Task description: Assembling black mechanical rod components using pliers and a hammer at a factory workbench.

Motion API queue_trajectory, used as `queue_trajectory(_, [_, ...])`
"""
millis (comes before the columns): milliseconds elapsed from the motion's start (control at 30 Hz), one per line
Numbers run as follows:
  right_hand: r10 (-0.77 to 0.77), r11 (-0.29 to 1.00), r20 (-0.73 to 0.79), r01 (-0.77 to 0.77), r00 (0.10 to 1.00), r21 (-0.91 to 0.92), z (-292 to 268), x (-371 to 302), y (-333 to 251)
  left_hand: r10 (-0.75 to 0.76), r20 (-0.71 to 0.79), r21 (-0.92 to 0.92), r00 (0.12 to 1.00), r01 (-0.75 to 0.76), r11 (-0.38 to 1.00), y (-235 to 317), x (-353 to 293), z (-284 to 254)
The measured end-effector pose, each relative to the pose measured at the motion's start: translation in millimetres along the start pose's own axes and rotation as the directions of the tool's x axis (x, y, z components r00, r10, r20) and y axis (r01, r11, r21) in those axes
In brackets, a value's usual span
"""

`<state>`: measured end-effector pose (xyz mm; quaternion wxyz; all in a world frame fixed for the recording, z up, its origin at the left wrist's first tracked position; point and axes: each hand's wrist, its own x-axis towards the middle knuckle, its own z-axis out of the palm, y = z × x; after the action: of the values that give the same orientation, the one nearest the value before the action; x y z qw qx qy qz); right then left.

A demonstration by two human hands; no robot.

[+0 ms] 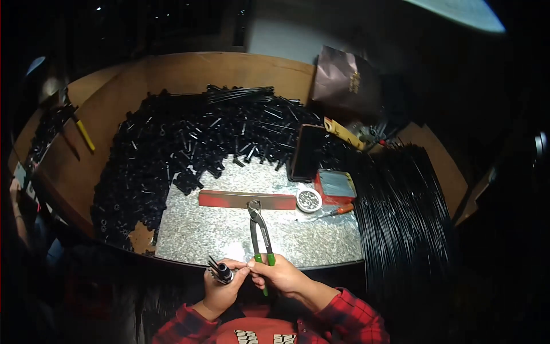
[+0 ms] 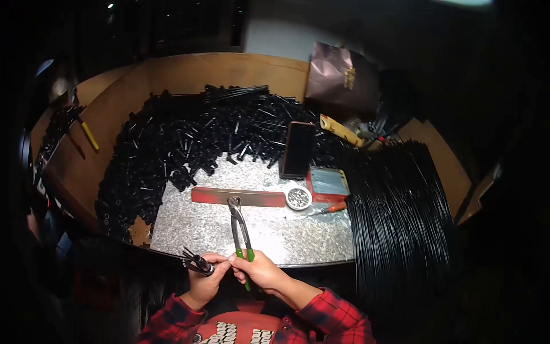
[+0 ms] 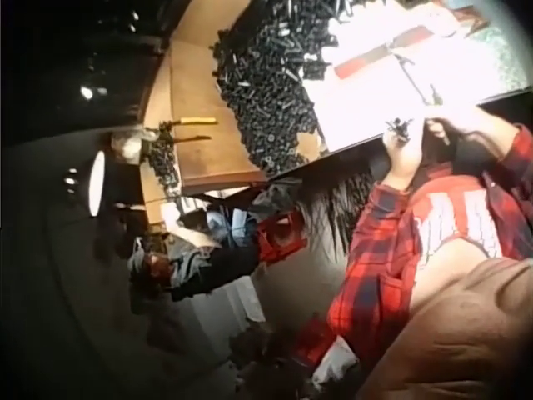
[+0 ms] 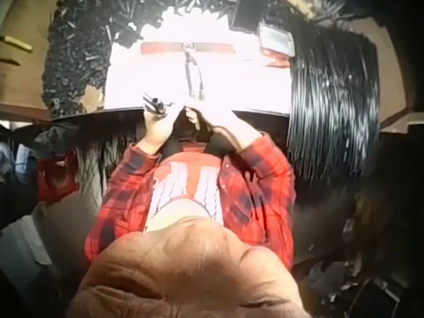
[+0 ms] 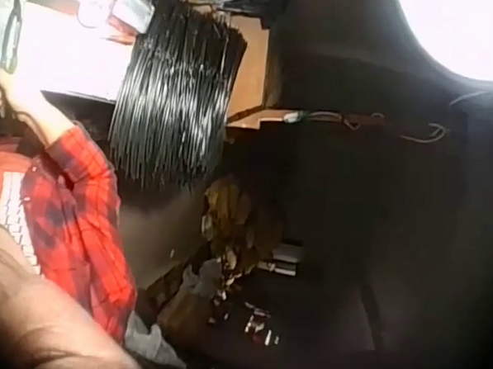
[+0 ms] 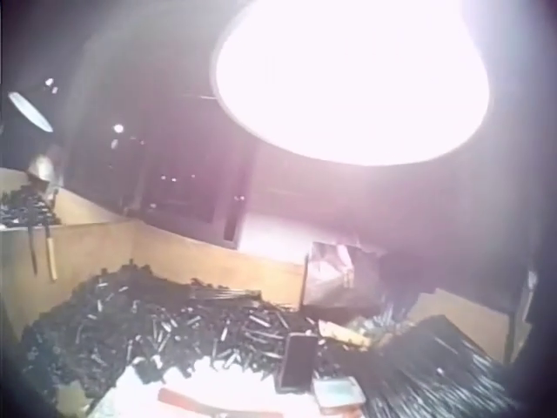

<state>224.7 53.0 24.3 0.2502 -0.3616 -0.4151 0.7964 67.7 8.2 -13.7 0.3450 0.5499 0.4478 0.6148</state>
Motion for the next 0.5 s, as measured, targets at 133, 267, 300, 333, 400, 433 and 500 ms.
queue_trajectory(133, [0.057,0.996,-0.048,-0.060,0.997,-0.071,2,8,-4,-0.034,0.004,-0.003,0.999,0.034,0.999,-5,0,-4])
queue_trajectory(267, [0.159,0.971,-0.061,-0.167,0.985,-0.172,8,18,-18,0.037,-0.082,0.066,0.996,-0.032,0.997,-18,2,-12])
queue_trajectory(300, [0.133,0.910,-0.076,-0.152,0.988,-0.385,8,21,-24,0.031,-0.115,0.073,0.993,-0.023,0.997,-16,4,-15])
queue_trajectory(333, [0.097,0.806,-0.089,-0.131,0.991,-0.578,7,24,-30,0.033,-0.127,0.072,0.991,-0.024,0.997,-16,6,-20])
queue_trajectory(400, [-0.089,0.595,-0.065,0.000,0.994,-0.803,-9,32,-26,-0.161,-0.084,-0.065,0.983,0.155,0.986,-18,8,-30])
queue_trajectory(433, [-0.338,0.249,0.050,0.141,0.940,-0.958,-10,34,-29,-0.257,-0.090,-0.141,0.962,0.243,0.960,-19,8,-35])
queue_trajectory(500, [-0.415,-0.244,0.220,0.125,0.883,-0.962,-9,35,-39,-0.227,-0.091,-0.146,0.970,0.212,0.966,-28,7,-46])
